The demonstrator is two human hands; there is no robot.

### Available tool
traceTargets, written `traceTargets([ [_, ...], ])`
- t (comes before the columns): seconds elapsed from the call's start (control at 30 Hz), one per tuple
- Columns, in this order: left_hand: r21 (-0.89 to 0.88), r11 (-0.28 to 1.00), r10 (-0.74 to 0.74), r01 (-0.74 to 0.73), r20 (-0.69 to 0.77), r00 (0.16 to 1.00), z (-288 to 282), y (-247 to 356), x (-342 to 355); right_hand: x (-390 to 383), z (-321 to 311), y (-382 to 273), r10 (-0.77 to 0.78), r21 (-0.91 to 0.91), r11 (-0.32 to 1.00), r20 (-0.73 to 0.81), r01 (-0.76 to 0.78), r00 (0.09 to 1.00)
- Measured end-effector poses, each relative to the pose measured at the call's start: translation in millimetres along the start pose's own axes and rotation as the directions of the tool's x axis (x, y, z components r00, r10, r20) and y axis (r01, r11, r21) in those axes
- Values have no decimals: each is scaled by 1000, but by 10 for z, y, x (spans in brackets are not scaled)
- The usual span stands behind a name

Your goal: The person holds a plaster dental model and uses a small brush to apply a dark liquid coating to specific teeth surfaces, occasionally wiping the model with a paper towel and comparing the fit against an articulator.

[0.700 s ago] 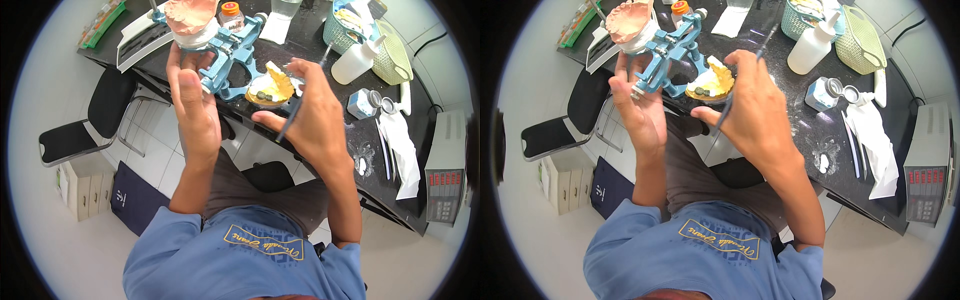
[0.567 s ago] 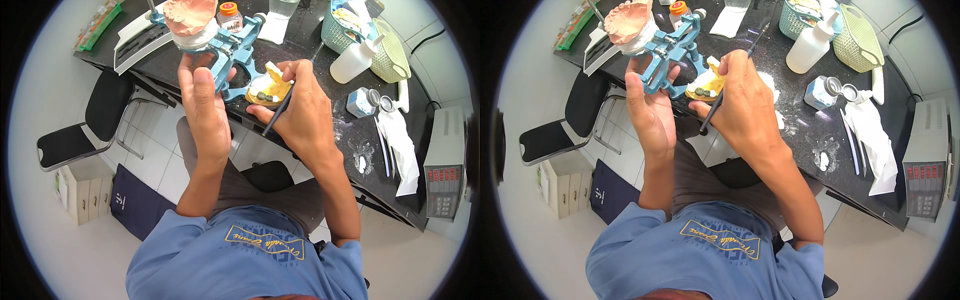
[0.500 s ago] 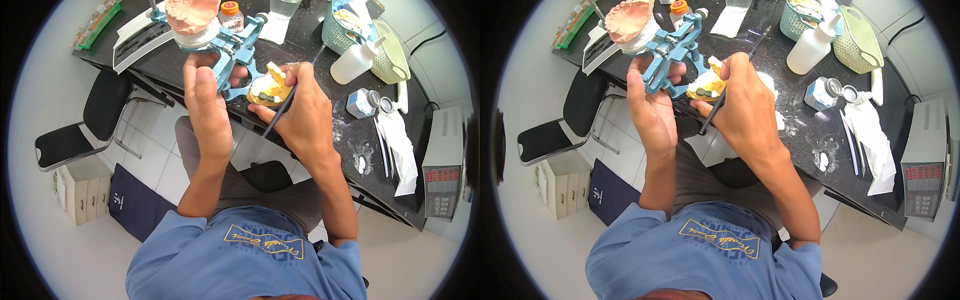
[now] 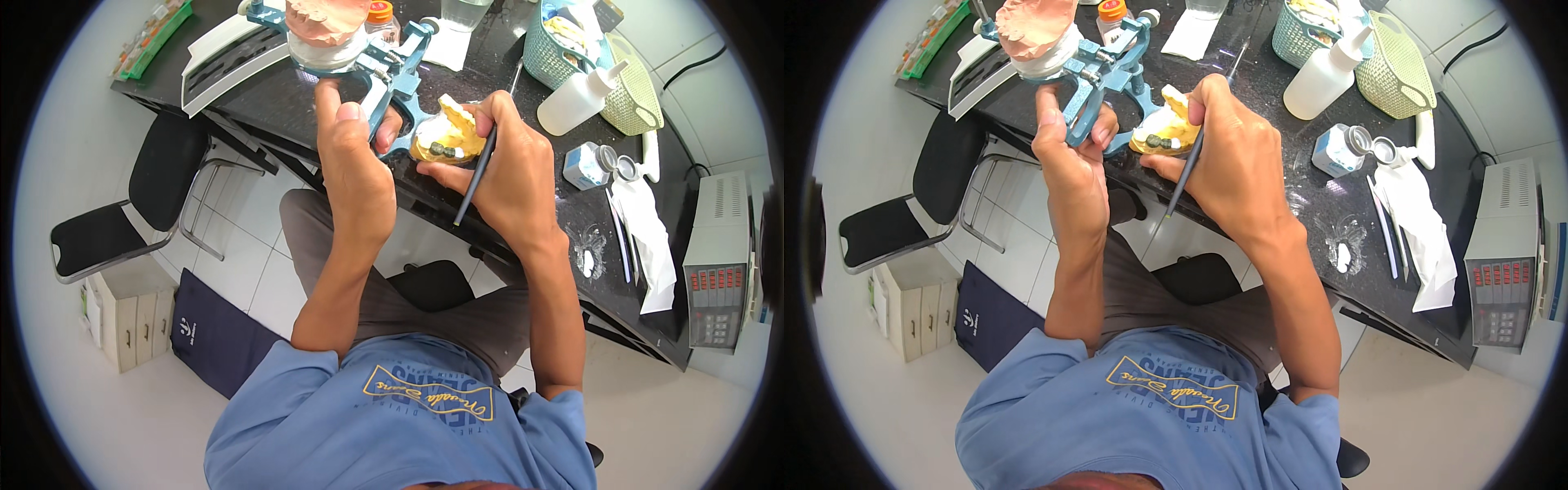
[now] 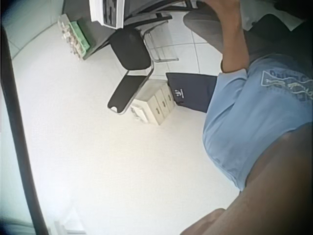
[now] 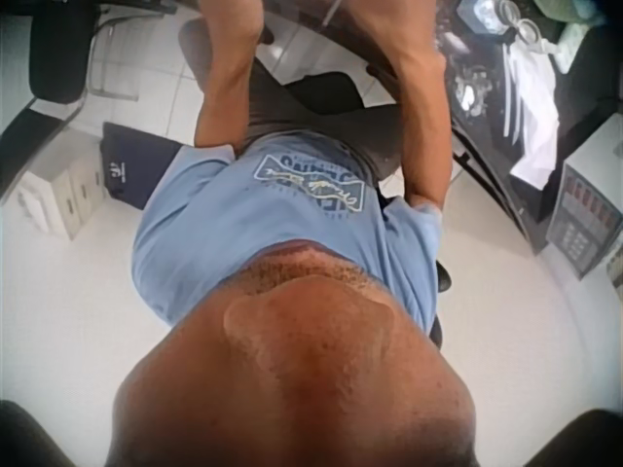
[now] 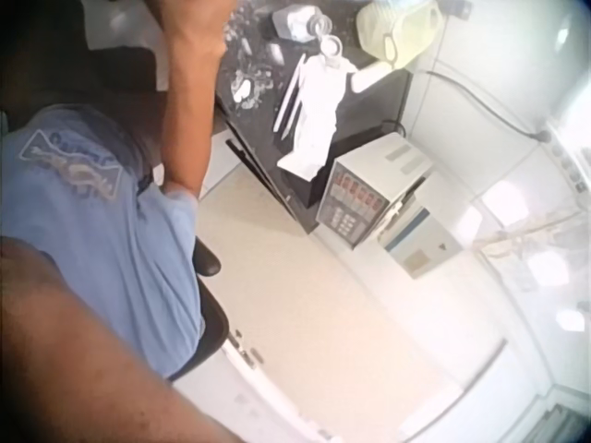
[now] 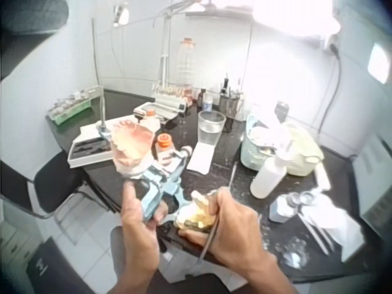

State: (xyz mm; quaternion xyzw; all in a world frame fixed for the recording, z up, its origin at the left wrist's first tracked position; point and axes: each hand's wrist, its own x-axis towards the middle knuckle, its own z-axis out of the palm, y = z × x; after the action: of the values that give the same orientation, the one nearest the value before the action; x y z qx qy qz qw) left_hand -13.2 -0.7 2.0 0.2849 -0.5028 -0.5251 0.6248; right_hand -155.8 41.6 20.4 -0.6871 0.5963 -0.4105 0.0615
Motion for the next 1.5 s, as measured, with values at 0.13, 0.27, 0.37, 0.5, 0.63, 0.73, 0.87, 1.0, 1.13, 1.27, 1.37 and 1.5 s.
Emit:
traceTargets([
  [0.13,-49,998,34,-34,-10,999,11,-52,42,46,-37,10,3,-34,999,27,-2,1000],
  [0.27,13,1000,27,-27,-6,1000,30,-34,57,95,-65,7,22,-26,999,65,-20,998],
  [0.37,-10,1000,24,-24,-11,1000,56,-23,70,130,-109,3,182,9,983,74,-183,981],
  [0.5,-1,999,35,-35,-15,999,68,-50,92,108,-45,69,-19,-7,1000,8,19,1000],
  [0.63,101,989,104,-109,61,993,16,-140,131,-7,-163,0,-27,-63,998,-12,27,1000],
  [0.73,85,994,66,-66,5,998,91,-95,108,-31,-277,-64,-68,-56,996,-83,64,994],
  [0.87,112,990,97,-92,-42,994,35,-146,44,-135,-485,-179,-87,-44,996,-107,82,991],
  [1.0,344,916,263,-205,-130,956,-45,-153,-137,-249,-619,-180,-116,-85,991,-143,104,983],
  [1.13,223,952,222,-208,-40,974,-76,70,-694,-357,-654,-196,-172,-53,985,-143,166,975],
  [1.27,-447,756,-322,478,381,867,374,267,-886,-492,-725,-193,-152,-2,988,-102,152,983],
  [1.37,-370,739,-295,562,572,765,351,220,-811,-543,-758,-89,-204,-24,979,-82,203,976],
  [1.5,-269,728,-407,631,571,713,379,102,-775,-597,-791,26,-242,-38,970,-35,240,970],
])
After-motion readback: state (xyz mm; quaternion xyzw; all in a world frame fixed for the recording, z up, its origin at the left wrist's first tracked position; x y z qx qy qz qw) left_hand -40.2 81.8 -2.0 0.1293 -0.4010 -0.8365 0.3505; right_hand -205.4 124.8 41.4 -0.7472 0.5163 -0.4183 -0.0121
